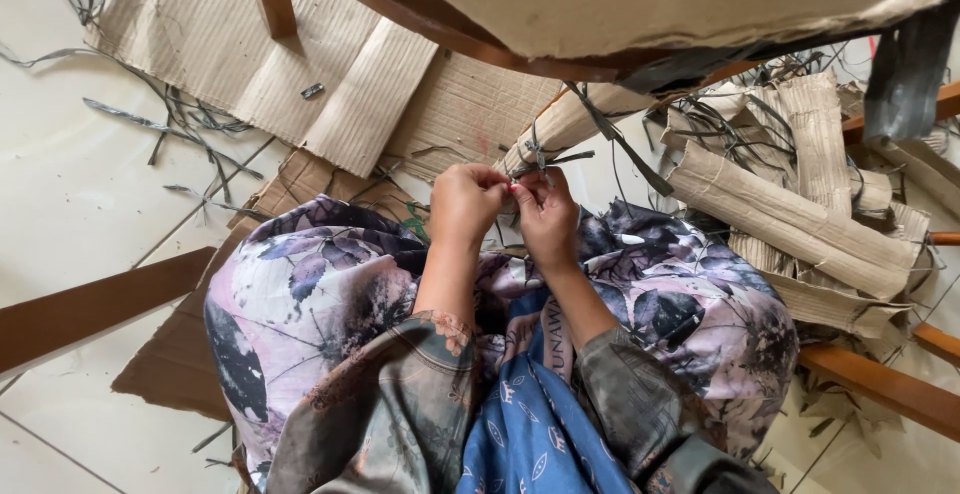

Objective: Wrapping wooden chair legs with cardboard and securing them with plastic ties for protection during shipping.

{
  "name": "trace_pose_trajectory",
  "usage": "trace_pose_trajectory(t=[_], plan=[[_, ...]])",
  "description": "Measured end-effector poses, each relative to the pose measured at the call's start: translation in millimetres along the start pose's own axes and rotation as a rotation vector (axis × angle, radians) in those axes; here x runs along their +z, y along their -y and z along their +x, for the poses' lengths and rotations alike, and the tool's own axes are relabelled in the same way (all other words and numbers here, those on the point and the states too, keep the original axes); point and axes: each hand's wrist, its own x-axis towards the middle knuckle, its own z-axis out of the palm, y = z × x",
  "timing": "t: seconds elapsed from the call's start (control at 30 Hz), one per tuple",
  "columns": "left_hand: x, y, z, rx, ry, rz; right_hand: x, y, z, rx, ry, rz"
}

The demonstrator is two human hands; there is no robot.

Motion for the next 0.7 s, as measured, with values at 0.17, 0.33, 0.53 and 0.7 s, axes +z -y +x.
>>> trace_pose_trajectory(t=[0.17,0.33,0.53,0.7], plan=[[8.7,2.8,7.2,-0.004,-0.024,-0.022,-3.9,-13.4,1.0,0.002,0.021,-0.050],[11.6,2.6,14.5,-0.007,-0.090,-0.072,-16.6,-3.2,0.6,0.075,-0.049,-0.225],[15.8,0.6,13.7,-0.006,-0.102,-0.138,-13.0,4.0,6.1,0.158,-0.049,-0.336],[-5.8,-11.2,2.6,0.023,-0.082,-0.165,-33.0,10.1,14.6,0.220,0.036,-0.209]])
